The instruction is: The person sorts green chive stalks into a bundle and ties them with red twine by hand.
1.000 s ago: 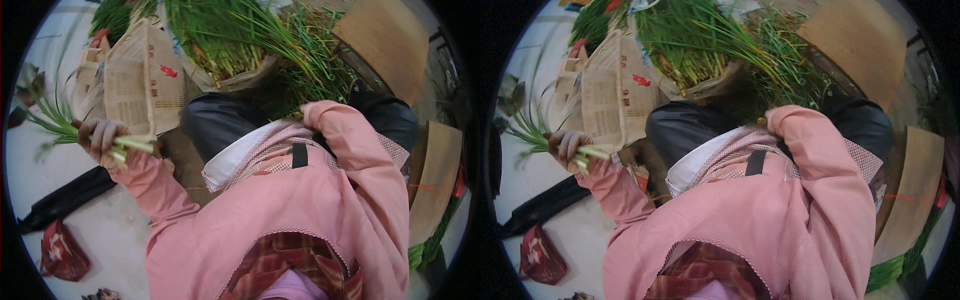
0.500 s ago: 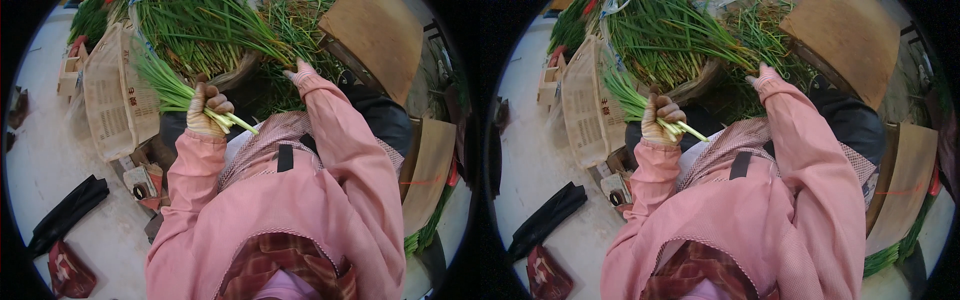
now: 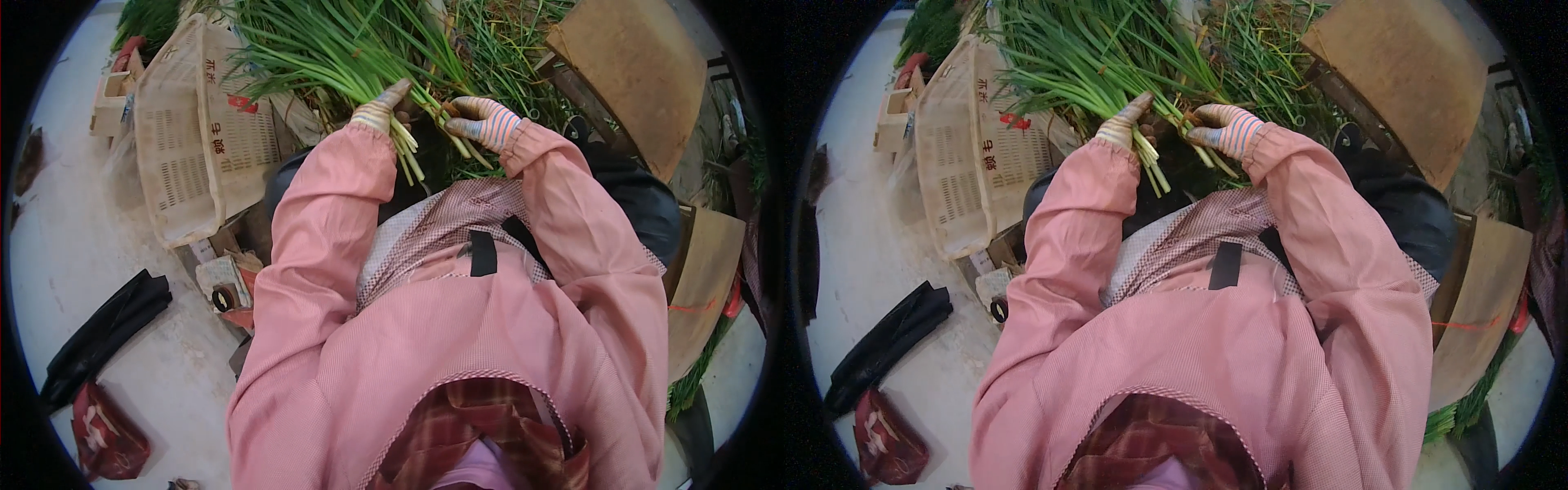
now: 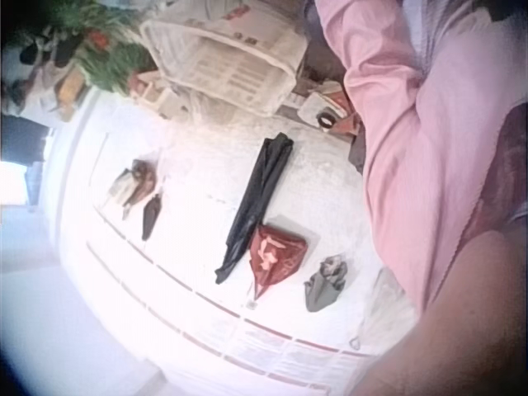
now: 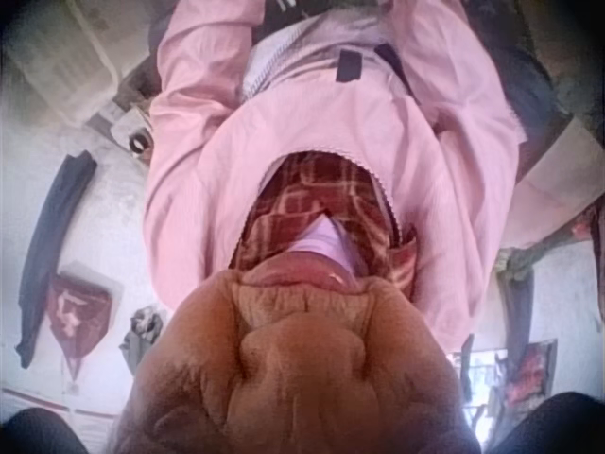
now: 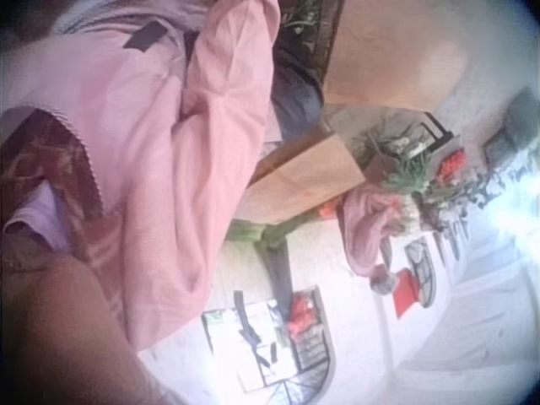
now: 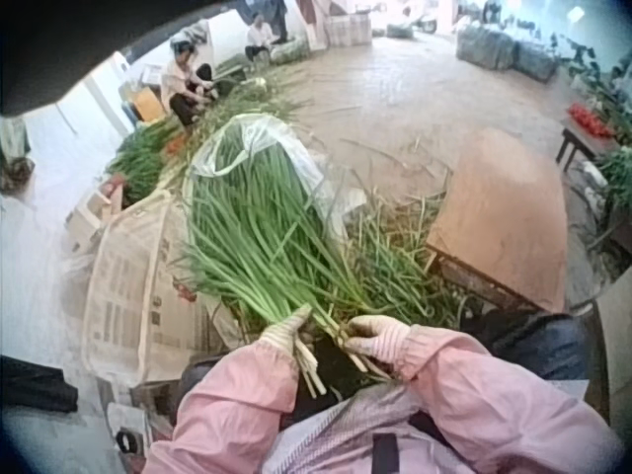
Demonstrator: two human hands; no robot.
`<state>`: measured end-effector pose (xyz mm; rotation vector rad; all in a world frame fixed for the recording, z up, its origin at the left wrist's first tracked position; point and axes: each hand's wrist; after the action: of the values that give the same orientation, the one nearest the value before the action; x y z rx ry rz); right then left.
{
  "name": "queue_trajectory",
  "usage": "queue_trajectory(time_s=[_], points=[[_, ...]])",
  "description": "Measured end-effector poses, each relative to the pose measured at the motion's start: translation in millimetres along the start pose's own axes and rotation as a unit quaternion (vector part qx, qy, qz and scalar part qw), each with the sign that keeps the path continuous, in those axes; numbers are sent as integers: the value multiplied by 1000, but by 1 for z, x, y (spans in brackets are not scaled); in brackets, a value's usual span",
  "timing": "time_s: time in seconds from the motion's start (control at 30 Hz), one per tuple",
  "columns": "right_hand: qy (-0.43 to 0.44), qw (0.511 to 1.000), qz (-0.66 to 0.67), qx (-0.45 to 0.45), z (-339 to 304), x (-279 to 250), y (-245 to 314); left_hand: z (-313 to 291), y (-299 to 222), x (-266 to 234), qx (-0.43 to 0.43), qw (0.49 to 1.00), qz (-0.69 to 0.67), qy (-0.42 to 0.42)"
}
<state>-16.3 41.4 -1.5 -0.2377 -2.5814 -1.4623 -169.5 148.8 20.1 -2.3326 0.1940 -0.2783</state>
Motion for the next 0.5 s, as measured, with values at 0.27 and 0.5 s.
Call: queue_trajectory(time_s=[0.27, 0.5], points=[[4, 985, 148, 90, 31, 24, -9, -12, 12, 0, -9, 988, -148, 39], [-1, 927, 372, 44, 40, 49, 4, -28, 6, -10, 16, 978, -206, -34]])
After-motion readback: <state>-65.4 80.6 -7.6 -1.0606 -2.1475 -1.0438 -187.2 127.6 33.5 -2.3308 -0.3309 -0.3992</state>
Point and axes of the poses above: each hand's wrist, its own z-axis towards the middle knuckle, its own x-axis out of the palm, y = z × x, and after that the axes turned 7 degrees about x, right-handed
